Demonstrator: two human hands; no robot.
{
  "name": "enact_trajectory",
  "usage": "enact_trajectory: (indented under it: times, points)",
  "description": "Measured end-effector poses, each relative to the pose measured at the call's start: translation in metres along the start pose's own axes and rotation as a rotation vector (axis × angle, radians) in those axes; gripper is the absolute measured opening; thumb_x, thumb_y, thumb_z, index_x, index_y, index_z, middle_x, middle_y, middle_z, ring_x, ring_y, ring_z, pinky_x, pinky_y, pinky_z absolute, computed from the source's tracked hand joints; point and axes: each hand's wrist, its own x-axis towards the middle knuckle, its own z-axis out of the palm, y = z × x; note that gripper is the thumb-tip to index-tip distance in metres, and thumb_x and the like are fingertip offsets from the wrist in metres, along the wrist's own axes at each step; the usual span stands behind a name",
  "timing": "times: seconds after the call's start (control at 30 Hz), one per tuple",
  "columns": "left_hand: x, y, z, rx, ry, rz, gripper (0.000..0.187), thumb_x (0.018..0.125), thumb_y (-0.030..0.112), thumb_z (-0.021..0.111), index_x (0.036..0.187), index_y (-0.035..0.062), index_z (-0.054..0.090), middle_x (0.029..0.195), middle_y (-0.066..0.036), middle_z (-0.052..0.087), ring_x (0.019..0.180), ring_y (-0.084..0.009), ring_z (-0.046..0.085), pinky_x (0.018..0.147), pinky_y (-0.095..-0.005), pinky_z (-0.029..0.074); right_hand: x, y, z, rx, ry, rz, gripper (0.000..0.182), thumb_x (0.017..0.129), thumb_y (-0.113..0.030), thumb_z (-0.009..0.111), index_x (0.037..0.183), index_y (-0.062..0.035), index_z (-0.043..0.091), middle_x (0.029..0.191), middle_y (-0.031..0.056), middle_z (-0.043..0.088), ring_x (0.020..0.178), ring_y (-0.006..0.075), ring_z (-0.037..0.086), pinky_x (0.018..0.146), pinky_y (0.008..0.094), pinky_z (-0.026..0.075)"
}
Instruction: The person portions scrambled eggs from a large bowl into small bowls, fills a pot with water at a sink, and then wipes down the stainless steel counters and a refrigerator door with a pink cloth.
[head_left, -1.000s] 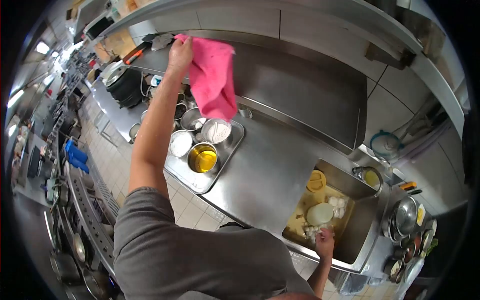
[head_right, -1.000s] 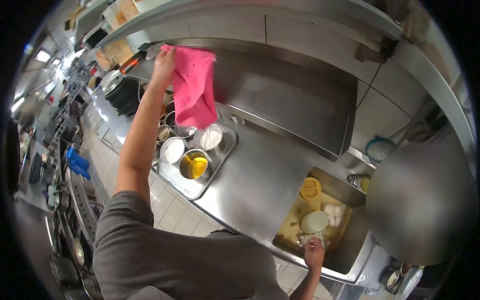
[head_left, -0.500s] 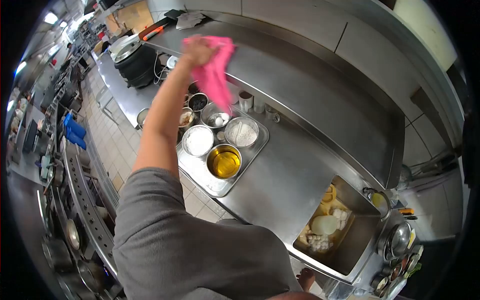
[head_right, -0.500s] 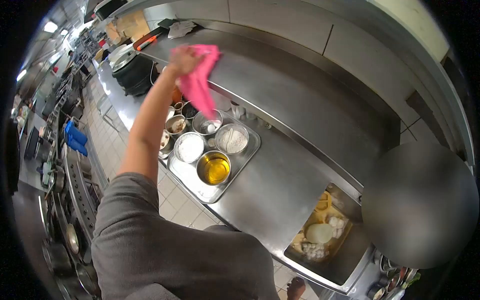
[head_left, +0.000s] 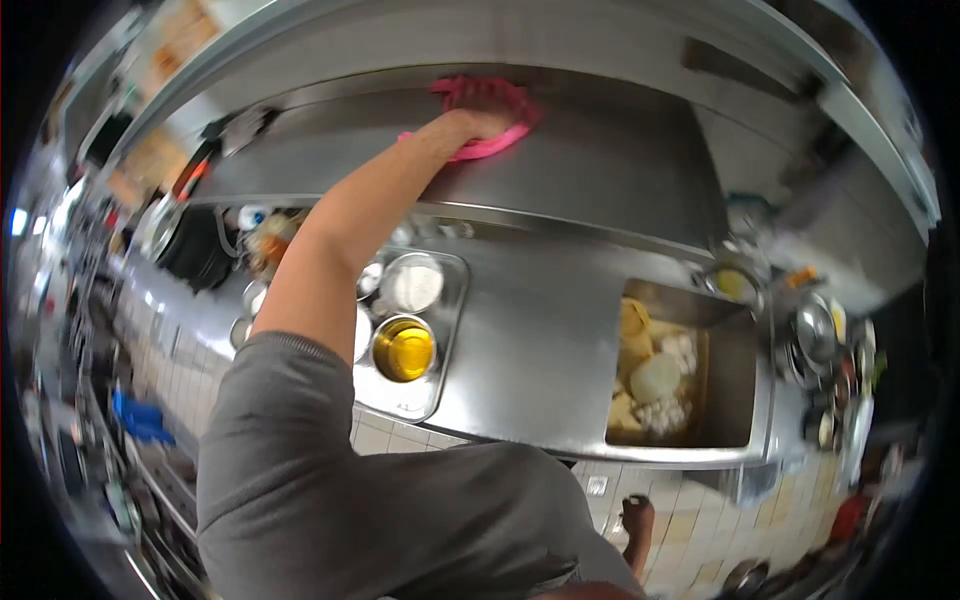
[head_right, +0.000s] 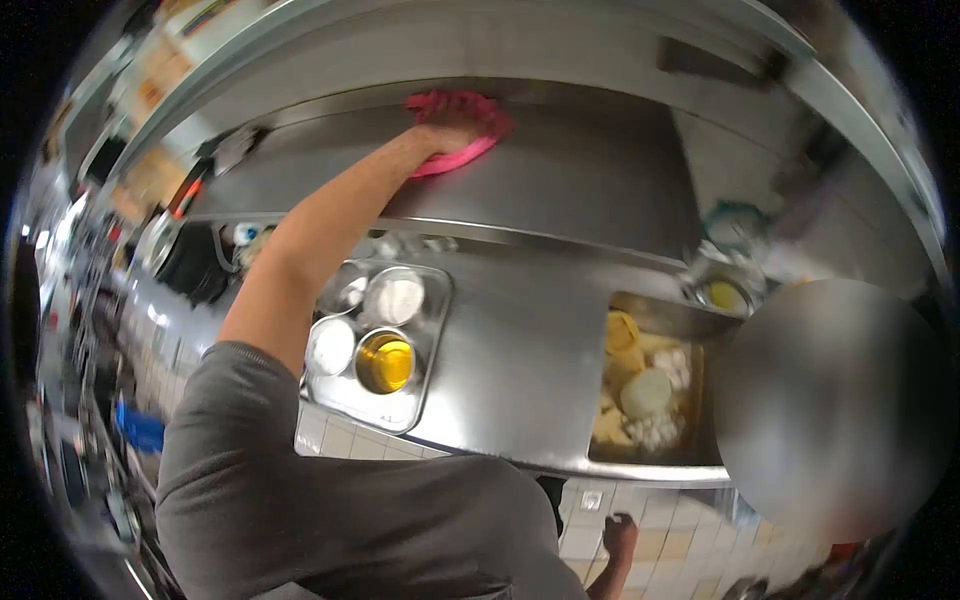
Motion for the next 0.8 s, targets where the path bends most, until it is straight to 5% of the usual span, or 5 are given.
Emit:
enact_trajectory:
  times: [0.33, 0.5, 0.57, 0.67, 0.8]
  points:
    - [0.029, 0.271, -0.059, -0.136, -0.427, 0.927, 0.059, 0.098, 0.04, 0.033, 0.143, 0.0037, 0.039, 0.152, -0.021, 0.034, 0.14, -0.0391, 0.032, 0.111, -0.053, 0.032, -0.122, -0.016, -0.014, 0.208, 0.092, 0.145, 0.03, 0.091, -0.018, 0.061, 0.114, 0.0009, 0.06, 0.083, 0.0157, 0.071, 0.066, 0.0236, 0.071, 0.058, 0.0355, 0.055]
    - [-0.08, 0.267, -0.062, -0.335, 0.195, 0.586, 0.051, 0.101, 0.034, 0.029, 0.127, -0.0002, 0.058, 0.146, -0.026, 0.041, 0.139, -0.0346, 0.037, 0.114, -0.0428, 0.031, -0.199, 0.101, 0.043, 0.812, 0.149, 0.642, 0.023, 0.088, -0.018, 0.057, 0.104, -0.0014, 0.062, 0.081, 0.0112, 0.066, 0.058, 0.0223, 0.067, 0.046, 0.0343, 0.05]
    - [-0.1, 0.25, -0.055, -0.333, 0.229, 0.675, 0.05, 0.1, 0.036, 0.031, 0.133, 0.0045, 0.054, 0.147, -0.022, 0.042, 0.138, -0.0323, 0.039, 0.114, -0.0408, 0.032, -0.238, 0.205, 0.091, 0.091, -0.003, 0.026, 0.019, 0.09, -0.02, 0.054, 0.098, -0.0043, 0.061, 0.082, 0.0091, 0.064, 0.054, 0.0222, 0.062, 0.044, 0.0382, 0.046]
    - [-0.074, 0.183, -0.021, -0.353, 0.311, 0.846, 0.048, 0.1, 0.035, 0.034, 0.137, 0.0113, 0.053, 0.14, -0.019, 0.051, 0.132, -0.0321, 0.047, 0.111, -0.0423, 0.036, -0.288, 0.281, 0.116, 0.169, -0.127, 0.248, 0.024, 0.093, -0.023, 0.052, 0.104, -0.0044, 0.062, 0.092, 0.0106, 0.065, 0.071, 0.0252, 0.062, 0.06, 0.0407, 0.046]
    - [-0.022, 0.059, 0.037, -0.074, 0.196, 0.188, 0.052, 0.101, 0.037, 0.029, 0.121, 0.0048, 0.064, 0.123, -0.023, 0.062, 0.111, -0.0348, 0.063, 0.097, -0.0459, 0.046, -0.326, 0.373, 0.118, 0.352, -0.168, 0.444, 0.03, 0.097, -0.027, 0.05, 0.111, -0.0046, 0.064, 0.105, 0.0127, 0.066, 0.093, 0.0292, 0.062, 0.08, 0.044, 0.047]
